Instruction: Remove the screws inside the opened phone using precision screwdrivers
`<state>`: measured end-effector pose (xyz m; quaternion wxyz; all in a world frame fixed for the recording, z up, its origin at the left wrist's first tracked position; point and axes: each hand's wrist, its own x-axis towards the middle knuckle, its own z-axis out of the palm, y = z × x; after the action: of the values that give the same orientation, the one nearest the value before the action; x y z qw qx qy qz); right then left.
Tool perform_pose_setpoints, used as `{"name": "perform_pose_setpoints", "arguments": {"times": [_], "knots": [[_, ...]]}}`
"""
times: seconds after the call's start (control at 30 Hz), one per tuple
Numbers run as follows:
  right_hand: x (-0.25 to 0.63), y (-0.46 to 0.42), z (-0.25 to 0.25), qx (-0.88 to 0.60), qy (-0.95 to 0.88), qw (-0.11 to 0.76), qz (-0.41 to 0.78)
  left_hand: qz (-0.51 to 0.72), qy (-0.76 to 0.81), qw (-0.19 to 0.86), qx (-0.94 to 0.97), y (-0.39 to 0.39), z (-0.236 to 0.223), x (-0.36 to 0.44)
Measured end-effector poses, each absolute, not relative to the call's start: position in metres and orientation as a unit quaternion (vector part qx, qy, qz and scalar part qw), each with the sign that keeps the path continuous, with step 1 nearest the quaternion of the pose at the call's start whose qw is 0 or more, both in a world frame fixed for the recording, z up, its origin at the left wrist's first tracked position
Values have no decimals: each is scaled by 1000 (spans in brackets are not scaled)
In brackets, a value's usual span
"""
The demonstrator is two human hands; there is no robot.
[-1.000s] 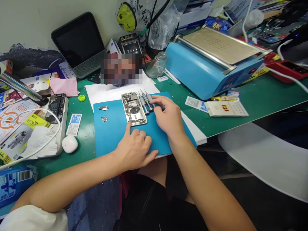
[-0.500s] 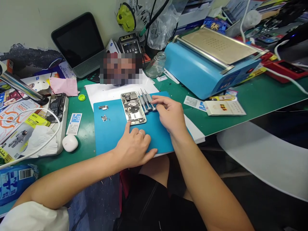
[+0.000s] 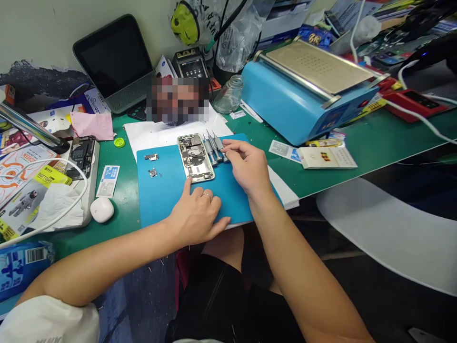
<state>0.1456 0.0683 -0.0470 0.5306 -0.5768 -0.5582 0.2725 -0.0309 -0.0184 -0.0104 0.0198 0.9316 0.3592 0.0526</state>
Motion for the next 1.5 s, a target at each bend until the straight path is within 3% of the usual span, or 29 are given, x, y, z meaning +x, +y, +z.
{"name": "perform_pose_setpoints", "arguments": {"times": [0.4,0.67,1.5], "knots": [[138,63,-35,-615,-620,454,177,63,357,-4,932,-19,-11,-33],[136,61,-34,-628,-626,425,180,67,358,-17,931,-20,-13,-33],[141,66,-38,-608,-617,462,188,66,347,0,935,-16,-15,-34]]}}
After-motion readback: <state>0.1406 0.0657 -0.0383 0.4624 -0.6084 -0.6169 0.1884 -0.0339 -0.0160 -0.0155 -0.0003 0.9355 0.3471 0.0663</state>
